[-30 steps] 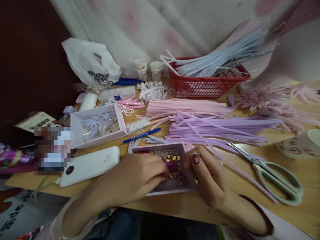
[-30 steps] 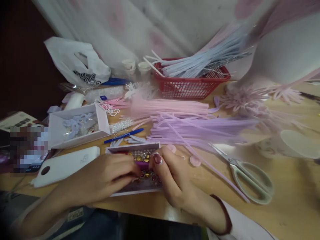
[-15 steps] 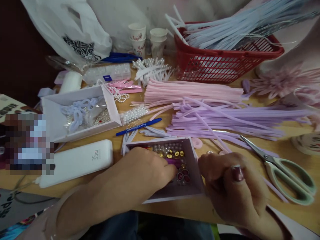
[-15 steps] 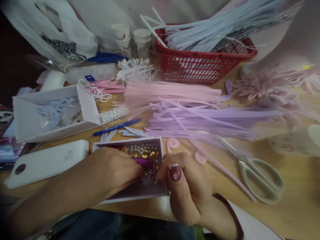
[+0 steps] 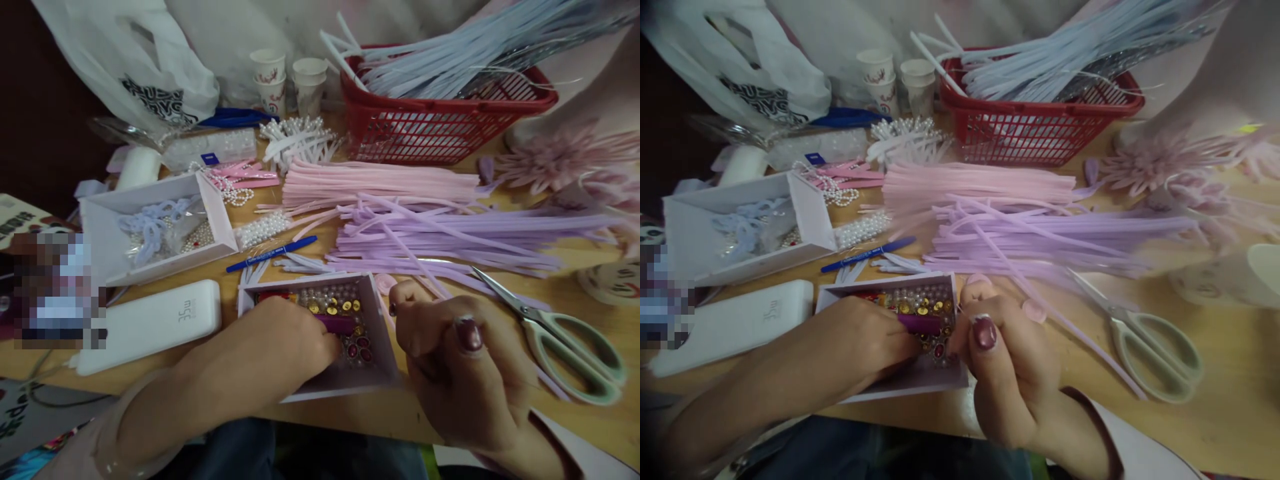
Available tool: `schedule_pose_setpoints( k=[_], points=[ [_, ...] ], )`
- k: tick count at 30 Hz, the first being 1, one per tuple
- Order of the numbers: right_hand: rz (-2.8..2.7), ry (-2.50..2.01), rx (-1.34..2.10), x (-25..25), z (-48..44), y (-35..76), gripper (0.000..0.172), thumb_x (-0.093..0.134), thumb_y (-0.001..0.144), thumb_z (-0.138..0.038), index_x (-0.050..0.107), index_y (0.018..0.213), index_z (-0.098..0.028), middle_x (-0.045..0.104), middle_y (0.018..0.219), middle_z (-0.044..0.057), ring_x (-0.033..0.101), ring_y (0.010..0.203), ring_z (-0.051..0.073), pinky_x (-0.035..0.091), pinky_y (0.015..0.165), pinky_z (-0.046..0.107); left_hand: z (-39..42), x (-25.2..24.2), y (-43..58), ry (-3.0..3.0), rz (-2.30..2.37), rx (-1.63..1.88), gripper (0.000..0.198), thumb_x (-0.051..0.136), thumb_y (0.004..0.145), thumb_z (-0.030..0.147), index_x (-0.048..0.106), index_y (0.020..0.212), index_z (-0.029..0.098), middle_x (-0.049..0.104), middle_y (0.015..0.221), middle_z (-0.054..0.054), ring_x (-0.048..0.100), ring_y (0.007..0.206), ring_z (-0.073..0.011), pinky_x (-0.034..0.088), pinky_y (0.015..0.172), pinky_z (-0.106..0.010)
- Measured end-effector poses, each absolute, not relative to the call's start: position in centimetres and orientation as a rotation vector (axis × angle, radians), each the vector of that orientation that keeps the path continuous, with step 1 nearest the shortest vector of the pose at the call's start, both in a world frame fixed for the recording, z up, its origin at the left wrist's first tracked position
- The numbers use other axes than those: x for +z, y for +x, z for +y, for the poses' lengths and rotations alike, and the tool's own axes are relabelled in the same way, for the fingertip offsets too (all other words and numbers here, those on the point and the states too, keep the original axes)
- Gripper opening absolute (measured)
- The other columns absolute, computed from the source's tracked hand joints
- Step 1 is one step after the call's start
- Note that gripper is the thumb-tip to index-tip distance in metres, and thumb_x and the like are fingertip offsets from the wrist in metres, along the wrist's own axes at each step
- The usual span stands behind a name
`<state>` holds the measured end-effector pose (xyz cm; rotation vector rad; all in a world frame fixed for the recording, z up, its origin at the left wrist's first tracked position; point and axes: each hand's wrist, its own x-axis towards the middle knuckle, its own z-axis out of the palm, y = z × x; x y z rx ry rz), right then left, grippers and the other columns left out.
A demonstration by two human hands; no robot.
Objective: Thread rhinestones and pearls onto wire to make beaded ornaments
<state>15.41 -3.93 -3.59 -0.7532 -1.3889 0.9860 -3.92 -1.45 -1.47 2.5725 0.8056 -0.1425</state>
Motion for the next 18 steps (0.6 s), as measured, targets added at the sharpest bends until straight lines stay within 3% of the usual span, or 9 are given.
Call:
schedule_pose_setpoints(
  k=[4, 18],
  points=[
    [-1.428, -0.717, 0.974, -3.81, -3.84, 15.60, 0.030, 0.040, 0.103, -0.026, 0.060, 0.081, -0.020, 0.047, 0.060, -0.001, 0.044, 0.055, 0.015, 0.036, 0.059, 0.036, -1.18, -0.89, -3.84, 2.447, 0.897, -0.246, 0.018, 0.055, 0.090, 0.011, 0.067, 0.081, 0.021, 0.074, 0.077, -0.001, 0.070, 0.069, -0.0183, 0.044, 0.060, -0.027],
    [-1.521, -0.821, 0.940, -3.36, -3.69, 16.06, 0.033, 0.045, 0.101, -0.033, 0.059, 0.073, -0.022, 0.049, 0.058, 0.000, 0.047, 0.052, 0.016, 0.040, 0.056, 0.036, -1.37, -0.61, -4.17, 2.383, 1.045, -0.154, 0.012, 0.057, 0.087, 0.020, 0.060, 0.075, 0.022, 0.068, 0.067, 0.003, 0.062, 0.057, -0.0161, 0.028, 0.050, -0.028]
  ],
)
